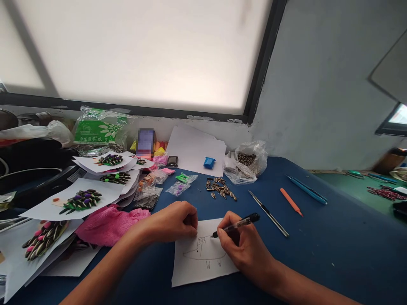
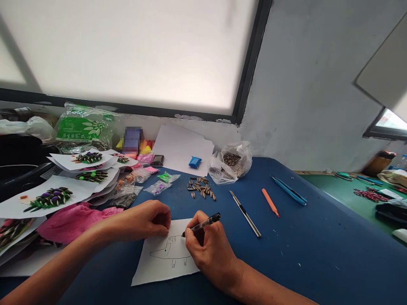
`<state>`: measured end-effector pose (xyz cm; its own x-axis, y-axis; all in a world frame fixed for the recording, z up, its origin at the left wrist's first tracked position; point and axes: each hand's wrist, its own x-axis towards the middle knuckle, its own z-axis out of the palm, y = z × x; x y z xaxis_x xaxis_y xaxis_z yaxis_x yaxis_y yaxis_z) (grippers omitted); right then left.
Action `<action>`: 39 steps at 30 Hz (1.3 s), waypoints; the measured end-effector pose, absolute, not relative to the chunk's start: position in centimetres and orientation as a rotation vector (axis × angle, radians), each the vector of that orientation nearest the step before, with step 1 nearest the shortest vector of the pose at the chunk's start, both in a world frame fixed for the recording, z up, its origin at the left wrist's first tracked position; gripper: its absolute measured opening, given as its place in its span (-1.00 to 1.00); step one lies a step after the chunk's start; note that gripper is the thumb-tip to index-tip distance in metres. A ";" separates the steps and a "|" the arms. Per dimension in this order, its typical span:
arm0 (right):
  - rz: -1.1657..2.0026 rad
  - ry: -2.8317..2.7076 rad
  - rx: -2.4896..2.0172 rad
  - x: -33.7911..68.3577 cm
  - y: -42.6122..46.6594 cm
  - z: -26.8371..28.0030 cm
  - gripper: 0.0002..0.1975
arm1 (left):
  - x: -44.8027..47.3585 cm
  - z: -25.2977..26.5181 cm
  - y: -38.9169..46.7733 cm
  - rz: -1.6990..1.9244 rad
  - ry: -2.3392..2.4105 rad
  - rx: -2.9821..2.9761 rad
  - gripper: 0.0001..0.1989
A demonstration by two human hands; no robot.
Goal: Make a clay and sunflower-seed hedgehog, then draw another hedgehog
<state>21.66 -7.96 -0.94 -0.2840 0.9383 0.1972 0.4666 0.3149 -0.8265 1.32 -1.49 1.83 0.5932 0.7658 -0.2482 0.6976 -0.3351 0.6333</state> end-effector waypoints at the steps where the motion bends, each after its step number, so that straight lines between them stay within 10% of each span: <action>1: 0.863 -1.889 -1.247 21.7 -7.9 -1.0 -0.86 | 1.3 1.8 -1.5 0.121 1.152 2.098 -0.87; 39: 0.872 -1.947 -1.201 21.6 -8.2 -0.7 -0.86 | 1.4 1.6 -1.5 0.134 1.172 2.123 -0.89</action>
<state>21.56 -8.17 -0.70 -0.3435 0.9178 0.1991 0.4624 0.3498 -0.8148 1.41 -1.45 1.59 0.5858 0.7769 -0.2308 0.7046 -0.3474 0.6187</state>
